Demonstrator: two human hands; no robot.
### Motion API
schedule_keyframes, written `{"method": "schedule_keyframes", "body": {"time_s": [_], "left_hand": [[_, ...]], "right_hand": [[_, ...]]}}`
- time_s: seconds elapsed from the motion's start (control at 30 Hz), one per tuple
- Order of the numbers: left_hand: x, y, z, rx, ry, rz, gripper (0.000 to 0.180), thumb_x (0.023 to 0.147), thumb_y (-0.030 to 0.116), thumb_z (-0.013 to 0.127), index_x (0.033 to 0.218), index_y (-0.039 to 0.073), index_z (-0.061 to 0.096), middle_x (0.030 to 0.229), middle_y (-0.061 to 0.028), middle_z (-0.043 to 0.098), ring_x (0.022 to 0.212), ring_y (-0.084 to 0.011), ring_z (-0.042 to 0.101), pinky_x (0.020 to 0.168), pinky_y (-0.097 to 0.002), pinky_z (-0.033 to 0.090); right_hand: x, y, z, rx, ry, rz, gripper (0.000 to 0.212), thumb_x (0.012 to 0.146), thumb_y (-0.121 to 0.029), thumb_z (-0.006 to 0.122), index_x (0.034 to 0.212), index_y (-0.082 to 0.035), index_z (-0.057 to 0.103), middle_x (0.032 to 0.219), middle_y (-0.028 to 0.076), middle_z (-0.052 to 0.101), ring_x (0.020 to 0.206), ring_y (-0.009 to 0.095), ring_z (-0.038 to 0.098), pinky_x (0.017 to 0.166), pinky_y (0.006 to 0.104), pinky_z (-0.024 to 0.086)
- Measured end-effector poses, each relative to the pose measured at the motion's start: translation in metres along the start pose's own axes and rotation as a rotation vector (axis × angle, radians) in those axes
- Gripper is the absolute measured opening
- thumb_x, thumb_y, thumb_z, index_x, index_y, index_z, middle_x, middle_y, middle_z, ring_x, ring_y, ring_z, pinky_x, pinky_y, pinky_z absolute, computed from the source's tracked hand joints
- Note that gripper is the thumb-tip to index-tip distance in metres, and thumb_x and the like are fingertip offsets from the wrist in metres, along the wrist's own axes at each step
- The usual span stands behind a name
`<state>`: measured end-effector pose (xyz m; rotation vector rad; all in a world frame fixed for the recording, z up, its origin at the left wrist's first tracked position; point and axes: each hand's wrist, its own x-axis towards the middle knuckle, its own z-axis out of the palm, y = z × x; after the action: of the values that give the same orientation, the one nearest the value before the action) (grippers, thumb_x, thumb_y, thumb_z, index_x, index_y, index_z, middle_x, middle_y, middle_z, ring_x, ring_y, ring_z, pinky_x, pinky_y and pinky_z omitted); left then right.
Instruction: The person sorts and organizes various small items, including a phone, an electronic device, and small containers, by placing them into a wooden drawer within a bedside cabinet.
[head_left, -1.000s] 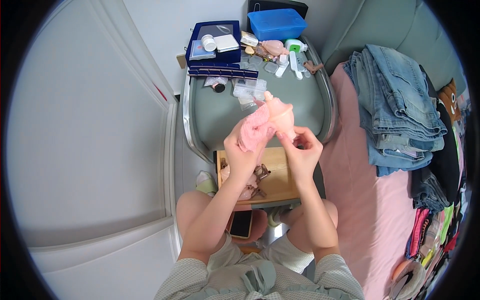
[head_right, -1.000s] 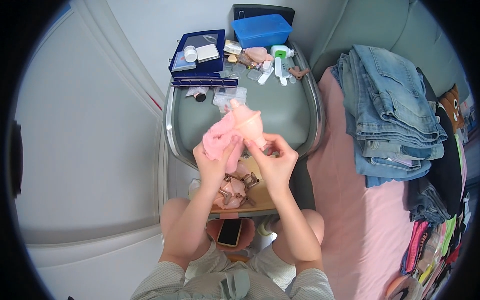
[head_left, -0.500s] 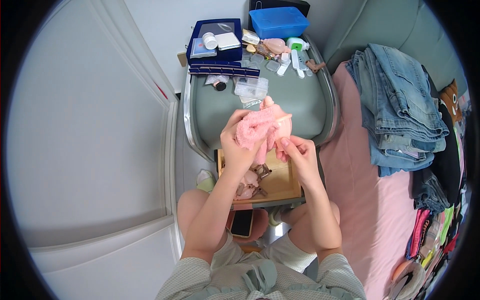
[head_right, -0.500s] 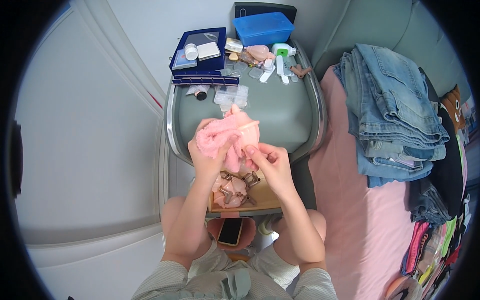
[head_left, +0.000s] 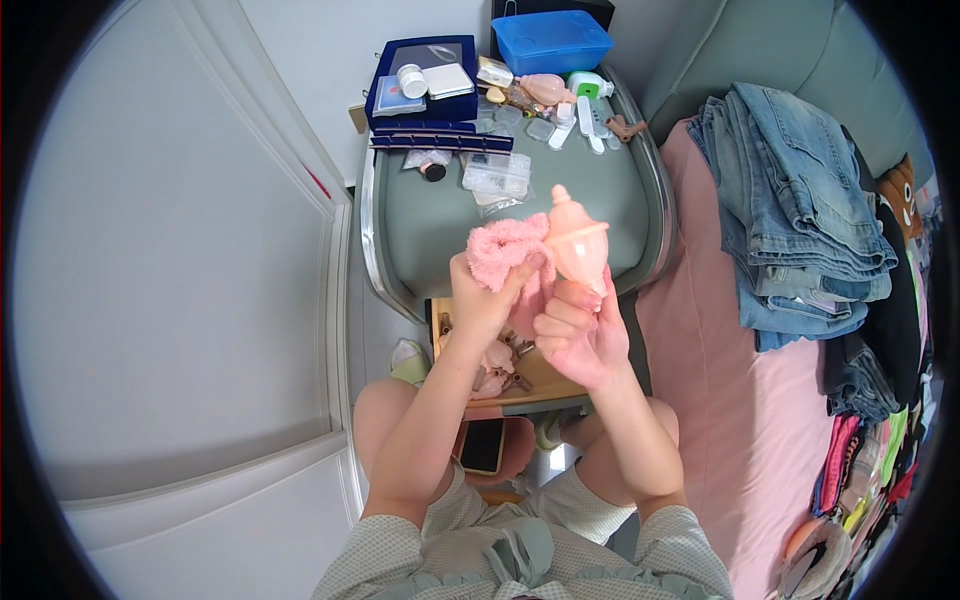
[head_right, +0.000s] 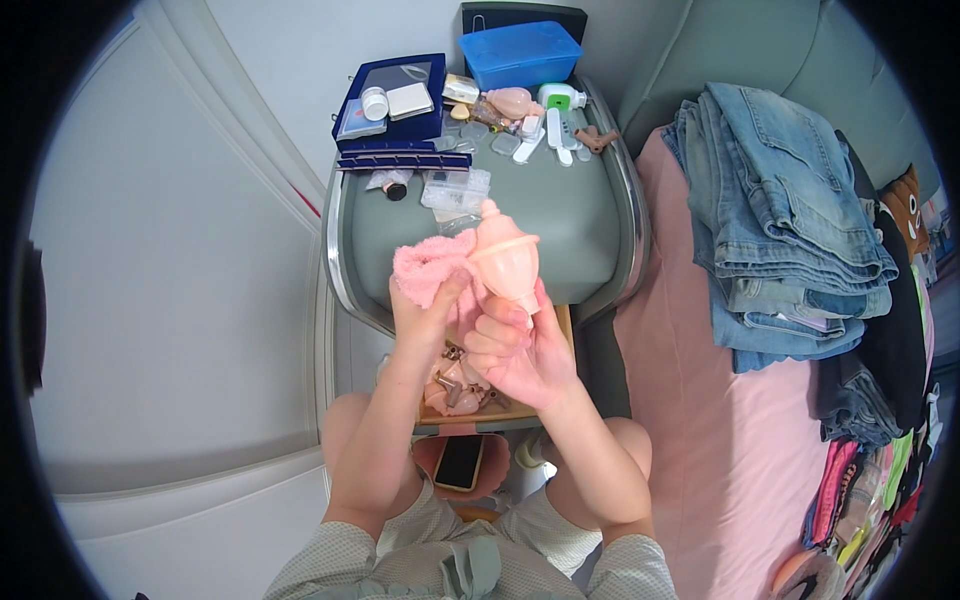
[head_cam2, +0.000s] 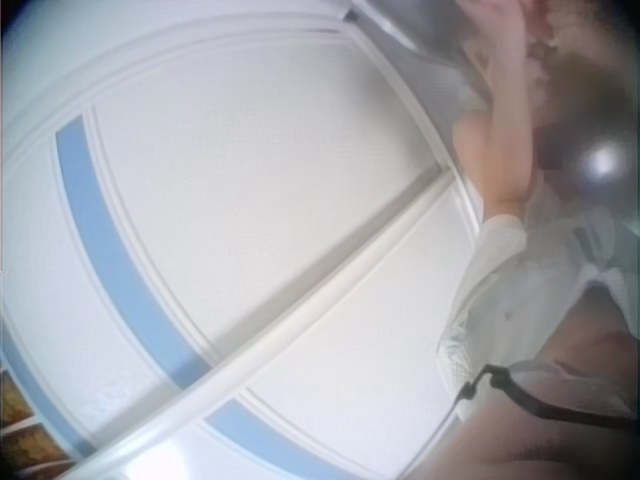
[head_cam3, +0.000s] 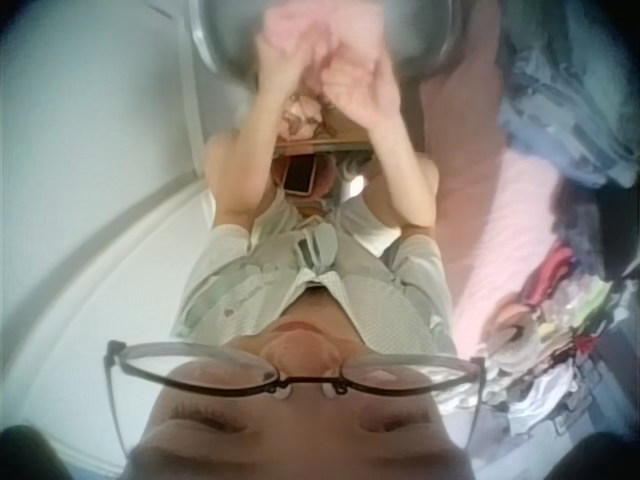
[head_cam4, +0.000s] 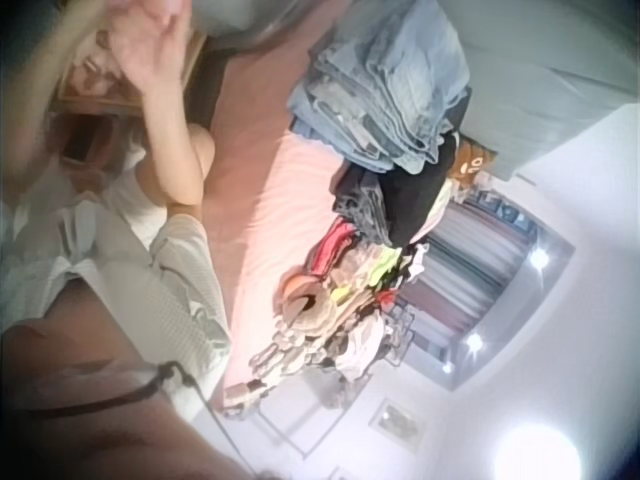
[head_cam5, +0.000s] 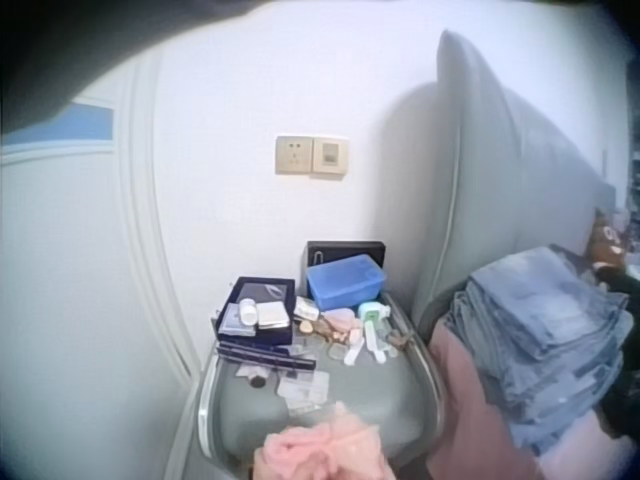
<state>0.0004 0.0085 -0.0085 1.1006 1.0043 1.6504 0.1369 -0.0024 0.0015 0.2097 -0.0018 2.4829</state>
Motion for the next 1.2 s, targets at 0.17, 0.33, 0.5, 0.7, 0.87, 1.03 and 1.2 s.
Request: {"method": "schedule_keyframes", "body": {"time_s": [0.17, 0.33, 0.5, 0.7, 0.87, 1.03, 1.2], "left_hand": [[-0.004, -0.012, 0.001, -0.133, -0.02, 0.012, 0.044, 0.081, 0.01, 0.068, 0.118, 0.002, 0.047, 0.109, -0.0077, 0.057, 0.099, -0.0135, 0.054, 0.086, -0.0283, 0.044], [-0.007, -0.014, 0.006, -0.507, -0.087, -0.274, 0.061, 0.082, 0.021, 0.068, 0.13, 0.003, 0.035, 0.124, -0.0096, 0.048, 0.114, -0.0185, 0.048, 0.093, -0.0323, 0.043], [-0.009, -0.008, -0.002, -0.623, -0.342, -0.255, 0.069, 0.081, 0.029, 0.068, 0.134, 0.004, 0.031, 0.127, -0.0101, 0.045, 0.119, -0.0219, 0.045, 0.097, -0.0358, 0.041], [-0.007, -0.008, -0.005, -0.655, -0.34, -0.284, 0.07, 0.08, 0.024, 0.07, 0.134, 0.005, 0.031, 0.126, -0.0089, 0.046, 0.12, -0.021, 0.043, 0.099, -0.0377, 0.038], [-0.001, -0.006, -0.007, -0.632, -0.346, -0.201, 0.061, 0.088, 0.033, 0.059, 0.133, 0.002, 0.032, 0.128, -0.0092, 0.045, 0.121, -0.0202, 0.042, 0.102, -0.0374, 0.035], [0.003, 0.002, -0.012, -0.758, -0.328, -0.361, 0.05, 0.098, 0.033, 0.037, 0.134, -0.001, 0.033, 0.132, -0.0084, 0.044, 0.121, -0.0173, 0.043, 0.105, -0.0333, 0.03], [0.003, 0.01, -0.009, -0.456, -0.27, -0.285, 0.037, 0.095, 0.016, 0.043, 0.128, 0.0, 0.041, 0.124, -0.01, 0.05, 0.115, -0.0193, 0.049, 0.098, -0.0336, 0.038]], "right_hand": [[-0.001, 0.006, 0.002, 0.022, -0.098, 0.021, 0.042, 0.094, -0.052, 0.035, 0.072, -0.017, 0.042, 0.056, -0.008, 0.033, 0.058, 0.007, 0.03, 0.055, 0.0218, 0.029], [-0.003, -0.01, 0.003, -0.476, 0.008, -0.04, 0.044, 0.096, -0.049, 0.032, 0.076, -0.012, 0.043, 0.059, -0.005, 0.033, 0.057, 0.008, 0.031, 0.054, 0.0223, 0.029], [-0.016, -0.018, 0.026, -1.112, 0.305, -0.131, 0.051, 0.095, -0.051, 0.032, 0.086, -0.004, 0.052, 0.058, -0.002, 0.042, 0.052, 0.008, 0.033, 0.05, 0.023, 0.028], [-0.02, -0.03, 0.032, -1.515, 0.383, -0.152, 0.034, 0.095, -0.028, 0.045, 0.081, 0.0, 0.059, 0.063, -0.002, 0.048, 0.059, 0.006, 0.04, 0.054, 0.0229, 0.033], [-0.02, -0.032, 0.03, -1.905, 0.492, -0.245, 0.024, 0.089, -0.023, 0.055, 0.08, -0.001, 0.059, 0.059, 0.004, 0.049, 0.054, 0.013, 0.044, 0.051, 0.0268, 0.036], [-0.017, -0.027, 0.038, -2.7, 0.638, -0.447, 0.025, 0.082, -0.023, 0.063, 0.077, 0.001, 0.057, 0.063, 0.016, 0.048, 0.059, 0.028, 0.05, 0.053, 0.037, 0.04], [-0.019, -0.027, 0.031, -2.702, 0.432, -0.442, 0.027, 0.082, -0.025, 0.061, 0.08, 0.001, 0.056, 0.066, 0.016, 0.051, 0.062, 0.031, 0.051, 0.057, 0.0375, 0.041]]}}
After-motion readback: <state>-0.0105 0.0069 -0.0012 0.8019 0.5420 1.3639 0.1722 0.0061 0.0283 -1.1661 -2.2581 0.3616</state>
